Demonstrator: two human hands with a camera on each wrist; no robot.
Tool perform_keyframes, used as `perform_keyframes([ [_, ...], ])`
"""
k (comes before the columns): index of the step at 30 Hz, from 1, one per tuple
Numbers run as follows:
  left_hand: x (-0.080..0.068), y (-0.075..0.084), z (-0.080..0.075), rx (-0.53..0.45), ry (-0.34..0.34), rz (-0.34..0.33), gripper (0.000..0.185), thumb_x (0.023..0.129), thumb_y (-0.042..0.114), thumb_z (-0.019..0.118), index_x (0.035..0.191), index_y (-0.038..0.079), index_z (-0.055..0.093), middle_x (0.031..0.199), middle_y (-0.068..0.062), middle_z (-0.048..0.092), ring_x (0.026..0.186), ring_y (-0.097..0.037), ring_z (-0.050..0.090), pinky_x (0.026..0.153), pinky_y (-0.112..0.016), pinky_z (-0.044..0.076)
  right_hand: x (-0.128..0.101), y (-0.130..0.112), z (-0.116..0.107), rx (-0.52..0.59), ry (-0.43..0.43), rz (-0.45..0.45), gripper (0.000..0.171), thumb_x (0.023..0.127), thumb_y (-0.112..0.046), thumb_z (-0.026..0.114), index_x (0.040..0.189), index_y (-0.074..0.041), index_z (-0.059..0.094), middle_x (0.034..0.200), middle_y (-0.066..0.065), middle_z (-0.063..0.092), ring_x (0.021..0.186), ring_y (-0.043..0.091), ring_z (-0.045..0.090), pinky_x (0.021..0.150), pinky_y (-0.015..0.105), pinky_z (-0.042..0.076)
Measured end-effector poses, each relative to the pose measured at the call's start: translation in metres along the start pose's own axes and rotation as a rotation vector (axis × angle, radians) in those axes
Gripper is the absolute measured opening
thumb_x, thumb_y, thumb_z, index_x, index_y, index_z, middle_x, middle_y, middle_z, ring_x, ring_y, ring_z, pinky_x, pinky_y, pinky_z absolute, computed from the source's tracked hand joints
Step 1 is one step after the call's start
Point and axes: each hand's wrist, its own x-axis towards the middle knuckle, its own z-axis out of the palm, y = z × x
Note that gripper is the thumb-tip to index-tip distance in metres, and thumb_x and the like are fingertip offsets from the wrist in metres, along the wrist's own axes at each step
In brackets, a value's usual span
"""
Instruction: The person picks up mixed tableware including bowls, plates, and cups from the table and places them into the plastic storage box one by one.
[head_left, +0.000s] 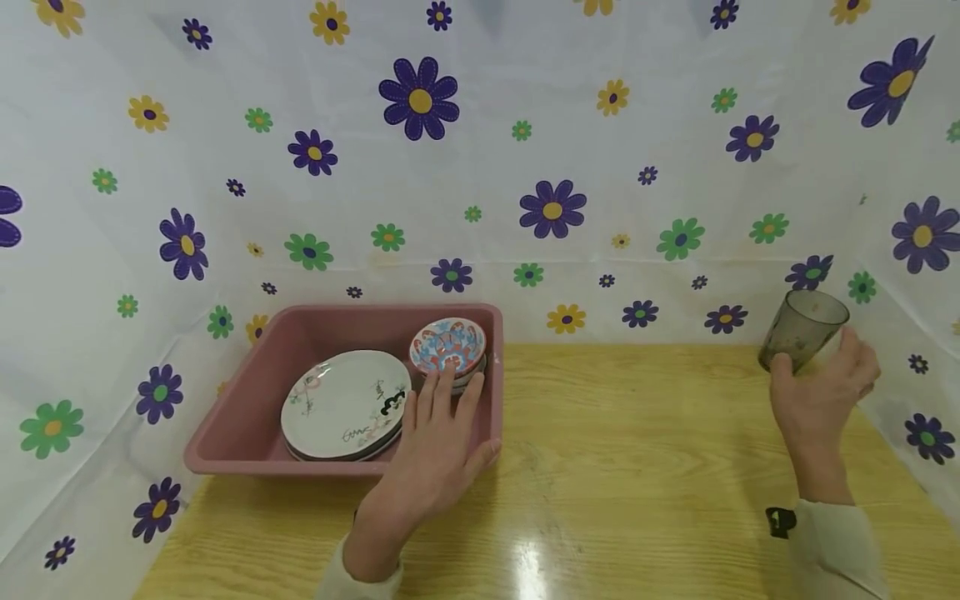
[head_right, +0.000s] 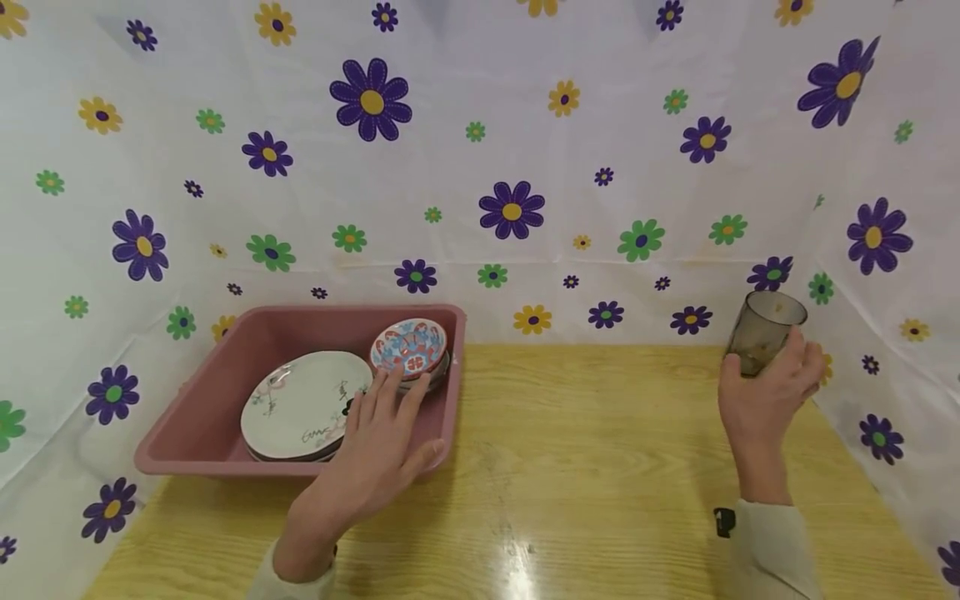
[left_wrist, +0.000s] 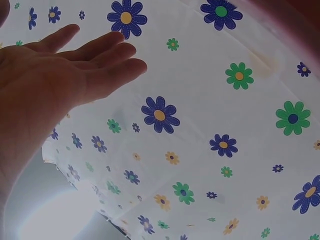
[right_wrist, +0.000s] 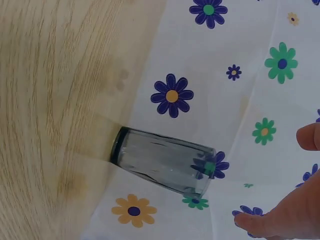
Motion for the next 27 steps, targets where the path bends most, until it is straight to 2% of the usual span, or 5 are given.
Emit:
perform_keyframes([
  [3, -0.001, -0.001, -0.001, -0.003, 0.002, -0.002, 0.072, 0.098, 0.039, 0.059, 0.156, 0.009, 0.027, 0.162, -0.024, 0.013, 0.15, -0.043, 0.007, 0.116, -0.065, 0.009, 0.007, 0.004, 0.001, 0.038, -0.002, 0.09, 0.078, 0.091, -0.02, 0.054, 0.158, -0.01, 0.015, 0.155, 0.018, 0.013, 0.14, 0.03, 0.017, 0.118, 0.046, 0.018],
  [7, -0.002, -0.002, -0.001, 0.012, 0.013, 0.01, 0.072, 0.098, 0.037, 0.06, 0.156, 0.009, 0.028, 0.161, -0.025, 0.014, 0.15, -0.043, 0.008, 0.116, -0.065, 0.01, 0.016, 0.007, 0.002, 0.093, 0.006, 0.141, 0.083, 0.09, -0.024, 0.056, 0.159, -0.013, 0.01, 0.155, 0.016, 0.012, 0.135, 0.027, 0.022, 0.116, 0.043, 0.02],
  [12, -0.005, 0.0, -0.003, 0.038, 0.014, 0.054, 0.07, 0.098, 0.036, 0.06, 0.155, 0.008, 0.029, 0.159, -0.026, 0.017, 0.148, -0.045, 0.011, 0.115, -0.066, 0.013, 0.035, 0.009, 0.0, 0.099, -0.061, 0.282, 0.09, 0.09, -0.032, 0.059, 0.16, -0.024, 0.002, 0.157, 0.009, 0.005, 0.14, 0.026, 0.019, 0.119, 0.04, 0.017],
  [21, -0.019, 0.011, -0.012, -0.056, -0.113, 0.2, 0.068, 0.099, 0.035, 0.058, 0.155, 0.01, 0.027, 0.161, -0.024, 0.015, 0.15, -0.041, 0.007, 0.117, -0.062, 0.011, 0.064, 0.024, -0.002, 0.014, -0.162, 0.448, 0.101, 0.09, -0.043, 0.063, 0.159, -0.022, -0.009, 0.161, 0.015, -0.002, 0.147, 0.036, 0.013, 0.121, 0.047, 0.016],
  [27, -0.026, 0.016, -0.016, -0.072, -0.2, 0.225, 0.07, 0.101, 0.038, 0.055, 0.158, 0.016, 0.021, 0.165, -0.016, 0.006, 0.152, -0.034, 0.002, 0.12, -0.056, 0.007, 0.07, 0.03, -0.008, -0.049, -0.294, 0.422, 0.108, 0.09, -0.049, 0.061, 0.157, -0.016, -0.018, 0.161, 0.024, -0.009, 0.149, 0.045, -0.001, 0.118, 0.059, 0.009],
])
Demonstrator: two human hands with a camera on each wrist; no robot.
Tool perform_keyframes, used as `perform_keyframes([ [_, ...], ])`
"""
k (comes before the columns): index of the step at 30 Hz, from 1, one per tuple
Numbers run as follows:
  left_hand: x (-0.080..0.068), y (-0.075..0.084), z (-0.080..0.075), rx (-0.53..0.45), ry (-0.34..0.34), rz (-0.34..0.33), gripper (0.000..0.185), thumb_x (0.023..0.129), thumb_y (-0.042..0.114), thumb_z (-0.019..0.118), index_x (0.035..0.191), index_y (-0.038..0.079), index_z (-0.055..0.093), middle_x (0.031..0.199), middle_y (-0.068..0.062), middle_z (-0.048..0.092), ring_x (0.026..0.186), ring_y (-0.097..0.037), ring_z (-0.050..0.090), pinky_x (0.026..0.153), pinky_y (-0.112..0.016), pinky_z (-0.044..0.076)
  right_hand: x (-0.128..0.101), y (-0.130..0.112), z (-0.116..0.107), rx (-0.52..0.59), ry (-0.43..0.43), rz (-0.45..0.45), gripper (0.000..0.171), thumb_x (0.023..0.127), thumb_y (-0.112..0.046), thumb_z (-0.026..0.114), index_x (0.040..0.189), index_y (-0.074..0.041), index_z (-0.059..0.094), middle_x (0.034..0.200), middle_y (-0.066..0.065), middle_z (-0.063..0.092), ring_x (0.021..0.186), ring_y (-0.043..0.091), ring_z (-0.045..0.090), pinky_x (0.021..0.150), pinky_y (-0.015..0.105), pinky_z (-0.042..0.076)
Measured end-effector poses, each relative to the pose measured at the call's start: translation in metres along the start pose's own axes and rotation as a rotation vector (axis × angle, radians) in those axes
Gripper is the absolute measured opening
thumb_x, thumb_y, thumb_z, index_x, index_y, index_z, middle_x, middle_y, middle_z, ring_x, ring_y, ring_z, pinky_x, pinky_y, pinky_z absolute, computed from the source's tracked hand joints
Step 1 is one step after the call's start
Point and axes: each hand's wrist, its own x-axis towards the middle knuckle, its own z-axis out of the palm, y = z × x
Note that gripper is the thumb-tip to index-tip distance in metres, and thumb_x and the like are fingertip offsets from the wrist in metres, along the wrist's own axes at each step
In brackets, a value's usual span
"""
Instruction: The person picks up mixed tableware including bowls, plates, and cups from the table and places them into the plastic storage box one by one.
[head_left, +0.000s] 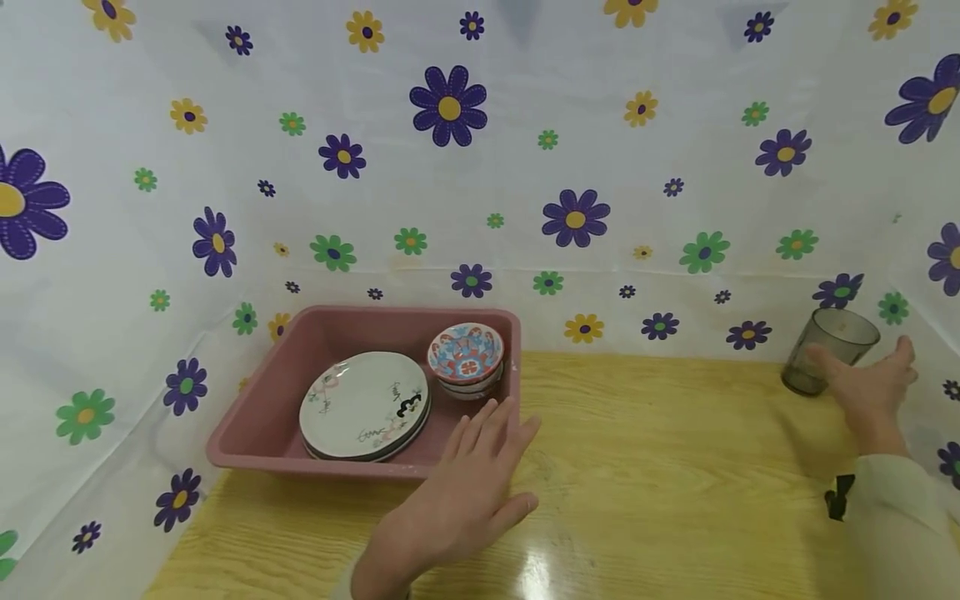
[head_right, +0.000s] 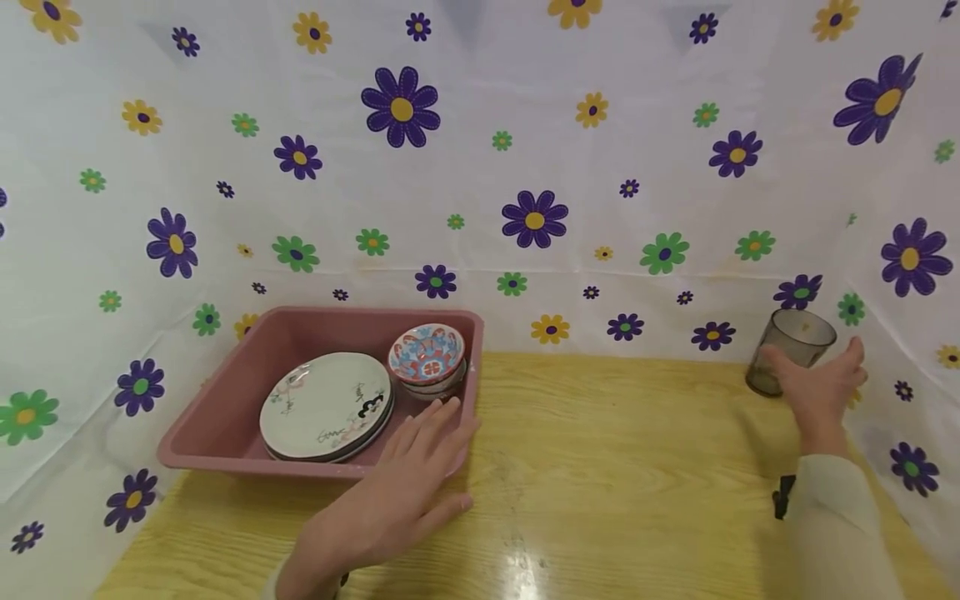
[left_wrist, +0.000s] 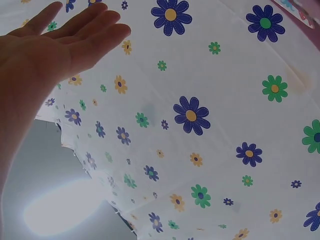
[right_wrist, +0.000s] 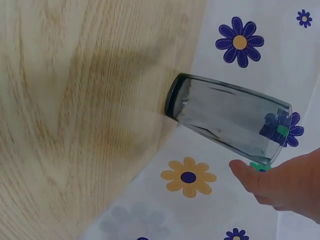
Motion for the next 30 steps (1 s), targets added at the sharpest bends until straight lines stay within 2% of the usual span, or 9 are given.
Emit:
perform_keyframes([
  [4, 0.0, 0.0, 0.001, 0.027, -0.007, -0.001, 0.07, 0.101, 0.039, 0.053, 0.158, 0.016, 0.02, 0.165, -0.016, 0.007, 0.152, -0.033, 0.003, 0.12, -0.055, 0.008, 0.006, 0.001, -0.003, -0.057, -0.039, -0.015, 0.109, 0.091, -0.05, 0.058, 0.155, -0.012, -0.022, 0.161, 0.027, -0.013, 0.147, 0.049, -0.006, 0.115, 0.065, 0.006],
  [10, 0.0, -0.001, 0.003, 0.028, -0.005, -0.014, 0.07, 0.101, 0.038, 0.053, 0.159, 0.017, 0.019, 0.165, -0.017, 0.009, 0.152, -0.034, 0.005, 0.12, -0.055, 0.009, 0.014, 0.001, -0.004, -0.075, -0.055, 0.047, 0.111, 0.091, -0.053, 0.056, 0.153, -0.009, -0.026, 0.16, 0.027, -0.019, 0.147, 0.047, -0.011, 0.117, 0.062, 0.004],
  [15, -0.002, -0.003, 0.005, 0.041, 0.013, -0.024, 0.069, 0.101, 0.039, 0.053, 0.158, 0.017, 0.021, 0.163, -0.019, 0.015, 0.152, -0.035, 0.008, 0.12, -0.056, 0.012, 0.018, 0.007, 0.0, -0.035, -0.091, 0.077, 0.116, 0.089, -0.058, 0.056, 0.151, -0.009, -0.029, 0.159, 0.028, -0.022, 0.147, 0.047, -0.013, 0.117, 0.061, 0.004],
  [19, -0.004, -0.004, 0.006, 0.064, 0.039, -0.022, 0.069, 0.101, 0.039, 0.054, 0.157, 0.015, 0.023, 0.162, -0.021, 0.018, 0.151, -0.035, 0.01, 0.119, -0.056, 0.013, 0.031, 0.017, 0.008, 0.029, -0.115, 0.091, 0.12, 0.088, -0.059, 0.06, 0.151, -0.013, -0.032, 0.159, 0.026, -0.02, 0.148, 0.046, -0.01, 0.118, 0.059, 0.007],
  [25, -0.002, -0.007, 0.005, 0.059, 0.043, -0.016, 0.07, 0.101, 0.039, 0.053, 0.158, 0.015, 0.02, 0.163, -0.02, 0.016, 0.152, -0.034, 0.008, 0.12, -0.055, 0.011, 0.06, 0.04, 0.02, 0.11, -0.06, 0.143, 0.127, 0.079, -0.066, 0.065, 0.151, -0.025, -0.031, 0.163, 0.018, -0.016, 0.15, 0.039, -0.005, 0.119, 0.054, 0.009],
  [30, 0.0, -0.008, 0.004, 0.054, 0.023, -0.023, 0.07, 0.101, 0.039, 0.053, 0.159, 0.016, 0.02, 0.163, -0.02, 0.015, 0.152, -0.034, 0.006, 0.12, -0.056, 0.011, 0.055, 0.035, 0.019, 0.102, -0.028, 0.156, 0.122, 0.083, -0.063, 0.065, 0.152, -0.026, -0.029, 0.164, 0.016, -0.014, 0.151, 0.037, -0.005, 0.119, 0.053, 0.01],
])
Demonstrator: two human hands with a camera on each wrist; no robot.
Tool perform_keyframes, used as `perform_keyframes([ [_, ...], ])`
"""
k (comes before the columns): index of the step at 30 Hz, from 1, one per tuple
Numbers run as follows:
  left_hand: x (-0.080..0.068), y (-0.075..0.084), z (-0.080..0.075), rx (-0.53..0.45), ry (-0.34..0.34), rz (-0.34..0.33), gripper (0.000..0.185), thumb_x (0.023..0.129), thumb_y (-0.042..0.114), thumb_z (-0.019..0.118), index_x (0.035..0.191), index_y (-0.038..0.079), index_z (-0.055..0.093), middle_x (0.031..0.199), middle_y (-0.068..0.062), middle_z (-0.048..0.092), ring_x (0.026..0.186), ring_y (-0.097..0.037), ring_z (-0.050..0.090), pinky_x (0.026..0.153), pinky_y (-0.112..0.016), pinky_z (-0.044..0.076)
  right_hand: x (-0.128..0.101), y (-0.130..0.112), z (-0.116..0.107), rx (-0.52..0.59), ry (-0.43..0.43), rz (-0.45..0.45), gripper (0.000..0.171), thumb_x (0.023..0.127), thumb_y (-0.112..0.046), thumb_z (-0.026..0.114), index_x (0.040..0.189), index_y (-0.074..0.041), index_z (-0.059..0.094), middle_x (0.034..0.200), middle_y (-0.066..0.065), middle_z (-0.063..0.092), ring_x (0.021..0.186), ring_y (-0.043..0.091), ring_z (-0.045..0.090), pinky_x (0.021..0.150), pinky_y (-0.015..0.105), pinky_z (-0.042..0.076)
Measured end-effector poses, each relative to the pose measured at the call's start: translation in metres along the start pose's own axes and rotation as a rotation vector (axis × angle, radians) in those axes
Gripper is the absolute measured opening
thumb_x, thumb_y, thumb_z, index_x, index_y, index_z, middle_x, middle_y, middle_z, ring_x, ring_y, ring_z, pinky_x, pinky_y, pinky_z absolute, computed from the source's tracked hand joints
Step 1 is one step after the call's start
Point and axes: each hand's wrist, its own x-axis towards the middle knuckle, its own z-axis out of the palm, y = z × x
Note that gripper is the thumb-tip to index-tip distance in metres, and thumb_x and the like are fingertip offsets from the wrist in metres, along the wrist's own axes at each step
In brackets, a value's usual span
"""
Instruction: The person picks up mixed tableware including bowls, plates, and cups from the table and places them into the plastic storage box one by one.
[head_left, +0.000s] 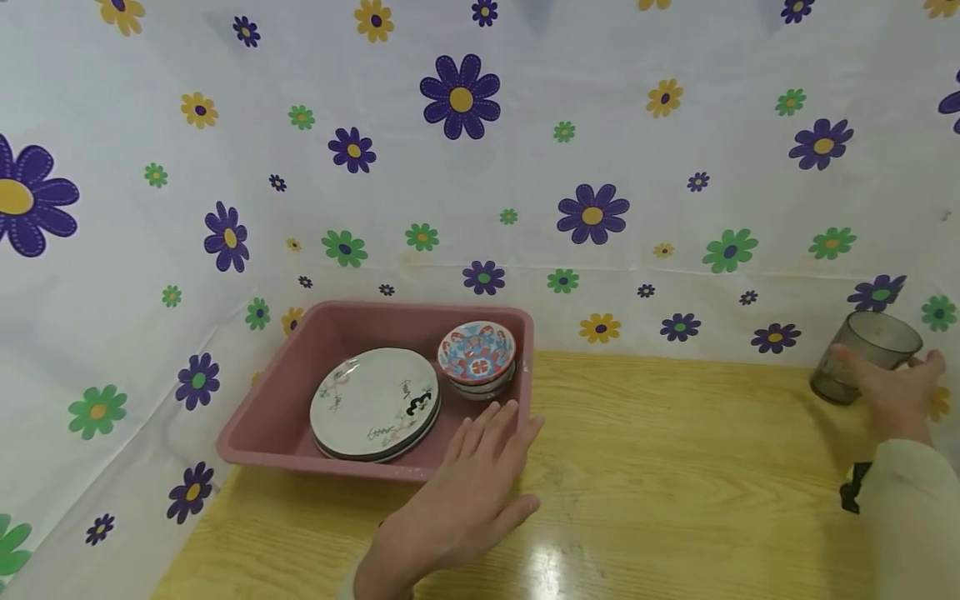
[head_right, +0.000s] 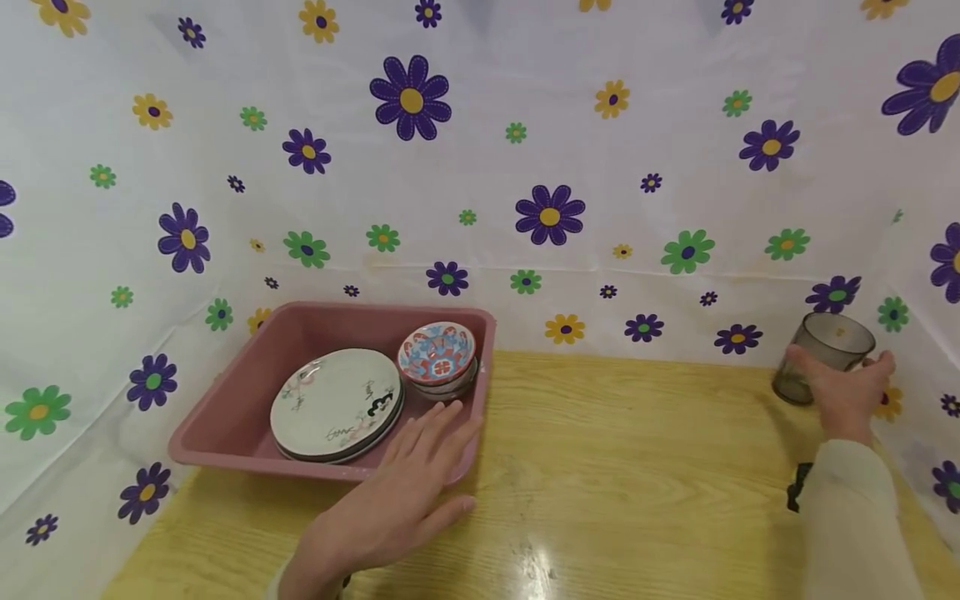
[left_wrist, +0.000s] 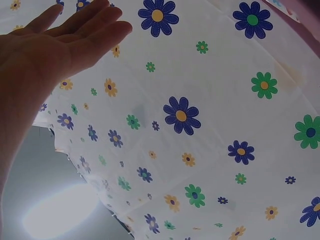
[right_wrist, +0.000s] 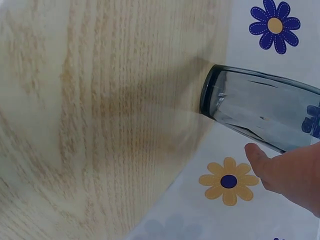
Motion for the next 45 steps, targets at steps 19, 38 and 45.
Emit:
perform_keyframes([
  [19, -0.002, -0.001, 0.002, 0.006, -0.001, -0.007, 0.072, 0.101, 0.038, 0.054, 0.159, 0.017, 0.018, 0.163, -0.018, 0.016, 0.151, -0.034, 0.011, 0.119, -0.055, 0.016, 0.059, 0.043, -0.004, -0.033, 0.095, -0.057, 0.12, 0.08, -0.067, 0.063, 0.154, -0.03, -0.024, 0.165, 0.01, -0.01, 0.152, 0.032, -0.002, 0.12, 0.051, 0.012],
  [38, -0.002, -0.005, -0.002, 0.011, 0.004, -0.046, 0.069, 0.101, 0.039, 0.055, 0.157, 0.015, 0.023, 0.163, -0.017, 0.017, 0.152, -0.033, 0.009, 0.119, -0.056, 0.016, 0.0, -0.002, 0.008, -0.032, 0.069, -0.04, 0.114, 0.084, -0.059, 0.066, 0.157, -0.015, -0.01, 0.163, 0.017, -0.007, 0.151, 0.032, -0.003, 0.121, 0.048, 0.006],
  [45, -0.001, -0.007, -0.005, 0.018, -0.005, -0.06, 0.069, 0.101, 0.039, 0.054, 0.157, 0.016, 0.022, 0.163, -0.016, 0.016, 0.152, -0.033, 0.01, 0.119, -0.056, 0.015, 0.016, 0.008, 0.014, -0.003, 0.067, -0.036, 0.114, 0.08, -0.065, 0.066, 0.155, -0.027, -0.01, 0.164, 0.015, -0.004, 0.151, 0.032, 0.002, 0.121, 0.05, 0.011],
])
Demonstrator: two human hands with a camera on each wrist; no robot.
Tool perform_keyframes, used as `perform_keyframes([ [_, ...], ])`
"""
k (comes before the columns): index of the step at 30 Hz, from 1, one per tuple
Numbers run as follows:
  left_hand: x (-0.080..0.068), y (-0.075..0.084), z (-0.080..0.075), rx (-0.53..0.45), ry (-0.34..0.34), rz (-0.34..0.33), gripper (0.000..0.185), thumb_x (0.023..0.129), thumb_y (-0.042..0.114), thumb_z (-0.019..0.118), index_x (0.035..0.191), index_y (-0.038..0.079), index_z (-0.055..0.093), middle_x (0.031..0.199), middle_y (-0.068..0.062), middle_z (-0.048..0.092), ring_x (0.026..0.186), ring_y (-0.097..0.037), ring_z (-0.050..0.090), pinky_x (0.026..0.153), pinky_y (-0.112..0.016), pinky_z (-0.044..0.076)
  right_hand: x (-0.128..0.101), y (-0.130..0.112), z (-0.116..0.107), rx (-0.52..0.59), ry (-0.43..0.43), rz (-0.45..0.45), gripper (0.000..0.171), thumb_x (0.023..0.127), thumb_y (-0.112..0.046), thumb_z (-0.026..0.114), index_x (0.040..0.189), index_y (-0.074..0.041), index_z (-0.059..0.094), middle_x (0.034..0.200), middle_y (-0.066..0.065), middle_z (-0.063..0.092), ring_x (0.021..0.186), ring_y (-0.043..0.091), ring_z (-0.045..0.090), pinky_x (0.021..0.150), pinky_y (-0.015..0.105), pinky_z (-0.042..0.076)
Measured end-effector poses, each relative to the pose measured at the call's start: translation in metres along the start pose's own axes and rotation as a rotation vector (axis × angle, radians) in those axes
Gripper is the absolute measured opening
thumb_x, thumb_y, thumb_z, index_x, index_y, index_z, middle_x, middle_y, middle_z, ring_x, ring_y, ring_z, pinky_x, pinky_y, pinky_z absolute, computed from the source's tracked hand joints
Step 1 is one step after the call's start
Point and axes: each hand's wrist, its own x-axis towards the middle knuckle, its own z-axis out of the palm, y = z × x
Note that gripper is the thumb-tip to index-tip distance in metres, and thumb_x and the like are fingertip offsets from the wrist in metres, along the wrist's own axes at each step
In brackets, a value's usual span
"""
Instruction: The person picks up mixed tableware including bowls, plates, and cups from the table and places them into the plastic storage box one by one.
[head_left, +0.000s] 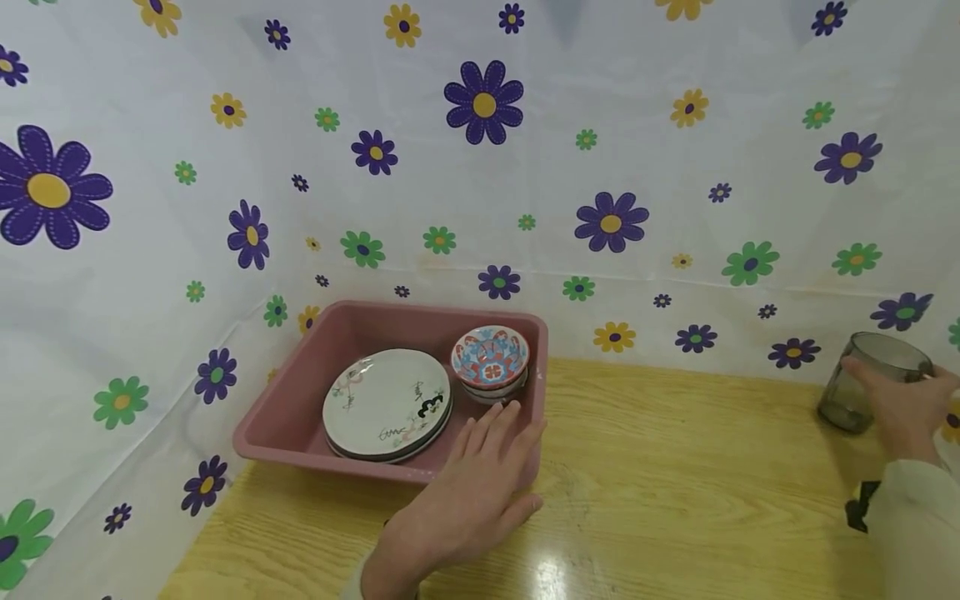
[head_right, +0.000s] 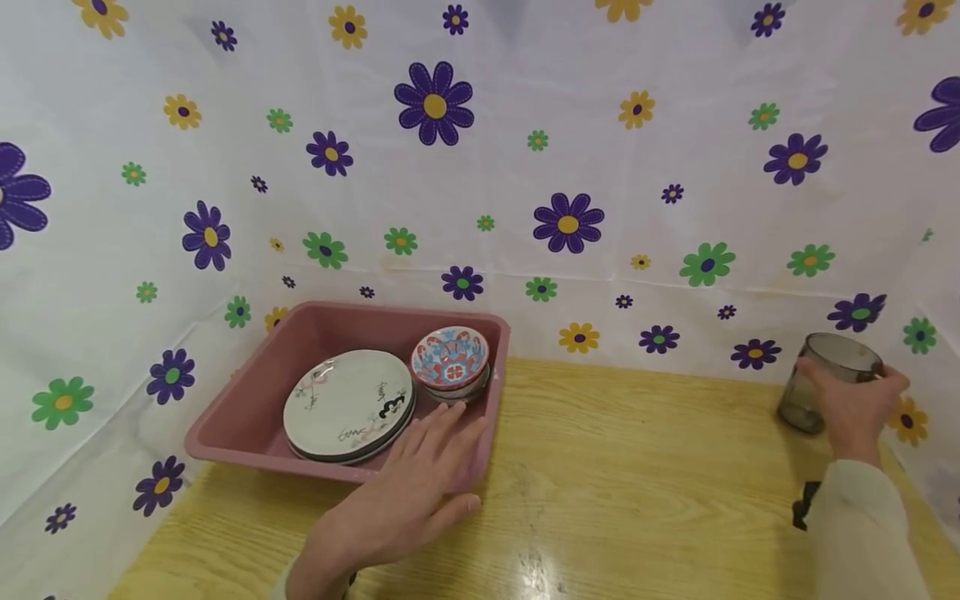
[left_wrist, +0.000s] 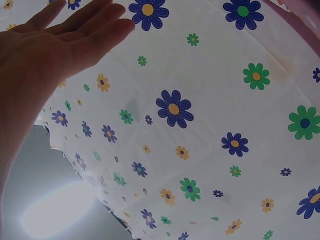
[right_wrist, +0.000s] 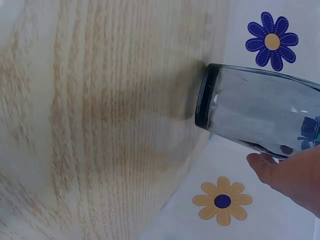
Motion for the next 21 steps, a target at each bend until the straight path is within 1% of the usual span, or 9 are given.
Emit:
perform_keyframes([
  [1, 0.0, 0.0, 0.0, 0.005, 0.003, 0.0, 0.069, 0.101, 0.039, 0.054, 0.157, 0.015, 0.022, 0.163, -0.016, 0.016, 0.151, -0.034, 0.01, 0.119, -0.056, 0.015, 0.005, 0.004, 0.001, 0.001, 0.001, -0.01, 0.114, 0.079, -0.067, 0.065, 0.155, -0.028, -0.01, 0.164, 0.015, -0.003, 0.151, 0.032, 0.004, 0.121, 0.05, 0.013],
  [5, 0.001, 0.001, -0.001, 0.023, 0.011, 0.003, 0.07, 0.1, 0.039, 0.055, 0.157, 0.015, 0.023, 0.163, -0.017, 0.018, 0.151, -0.034, 0.012, 0.119, -0.056, 0.016, 0.017, 0.011, 0.004, 0.022, 0.006, -0.05, 0.109, 0.08, -0.065, 0.065, 0.155, -0.03, -0.006, 0.163, 0.014, 0.001, 0.15, 0.03, 0.01, 0.121, 0.047, 0.016],
  [10, 0.001, 0.001, 0.0, 0.02, 0.008, 0.003, 0.07, 0.1, 0.039, 0.056, 0.157, 0.014, 0.024, 0.162, -0.018, 0.019, 0.151, -0.035, 0.013, 0.119, -0.056, 0.016, 0.01, 0.01, 0.005, 0.076, 0.02, -0.054, 0.104, 0.081, -0.064, 0.066, 0.154, -0.034, -0.003, 0.162, 0.007, 0.008, 0.147, 0.022, 0.016, 0.121, 0.039, 0.019],
  [12, 0.001, 0.002, 0.001, 0.017, 0.004, 0.003, 0.07, 0.1, 0.039, 0.056, 0.157, 0.015, 0.023, 0.162, -0.018, 0.019, 0.151, -0.035, 0.013, 0.119, -0.056, 0.016, 0.006, 0.01, 0.006, 0.092, 0.031, -0.055, 0.102, 0.081, -0.064, 0.066, 0.153, -0.034, 0.0, 0.158, 0.0, 0.015, 0.141, 0.016, 0.024, 0.118, 0.031, 0.023],
  [13, 0.001, 0.002, 0.001, 0.018, 0.003, 0.004, 0.07, 0.1, 0.04, 0.056, 0.157, 0.015, 0.023, 0.162, -0.018, 0.019, 0.151, -0.035, 0.013, 0.119, -0.056, 0.016, 0.005, 0.01, 0.006, 0.108, 0.037, -0.056, 0.101, 0.081, -0.063, 0.067, 0.153, -0.034, 0.003, 0.153, -0.005, 0.02, 0.135, 0.011, 0.029, 0.115, 0.027, 0.028],
  [15, 0.001, 0.002, 0.002, 0.018, 0.006, 0.011, 0.07, 0.1, 0.039, 0.056, 0.157, 0.014, 0.023, 0.162, -0.018, 0.018, 0.151, -0.036, 0.013, 0.119, -0.057, 0.016, 0.004, 0.011, 0.006, 0.161, 0.035, -0.058, 0.098, 0.08, -0.06, 0.069, 0.152, -0.035, 0.007, 0.142, -0.012, 0.027, 0.122, 0.004, 0.034, 0.107, 0.021, 0.033],
  [17, 0.001, 0.002, 0.002, 0.016, 0.01, 0.018, 0.07, 0.1, 0.038, 0.056, 0.157, 0.014, 0.023, 0.162, -0.019, 0.018, 0.15, -0.036, 0.013, 0.118, -0.057, 0.017, 0.01, 0.016, 0.008, 0.233, 0.039, -0.059, 0.094, 0.08, -0.056, 0.073, 0.15, -0.034, 0.013, 0.127, -0.021, 0.027, 0.106, -0.003, 0.032, 0.09, 0.015, 0.039],
  [19, 0.001, 0.002, 0.003, 0.014, 0.01, 0.024, 0.07, 0.1, 0.037, 0.056, 0.157, 0.014, 0.023, 0.162, -0.019, 0.018, 0.15, -0.036, 0.014, 0.118, -0.057, 0.017, 0.014, 0.02, 0.007, 0.321, 0.033, -0.065, 0.092, 0.079, -0.05, 0.078, 0.147, -0.035, 0.017, 0.119, -0.021, 0.03, 0.098, -0.001, 0.034, 0.079, 0.014, 0.039],
  [21, 0.001, 0.002, 0.003, 0.01, 0.009, 0.028, 0.07, 0.1, 0.037, 0.056, 0.157, 0.013, 0.023, 0.162, -0.019, 0.018, 0.15, -0.036, 0.013, 0.118, -0.057, 0.017, 0.02, 0.028, 0.008, 0.412, 0.03, -0.087, 0.089, 0.078, -0.044, 0.081, 0.143, -0.035, 0.022, 0.117, -0.018, 0.035, 0.096, 0.001, 0.038, 0.072, 0.013, 0.04],
])
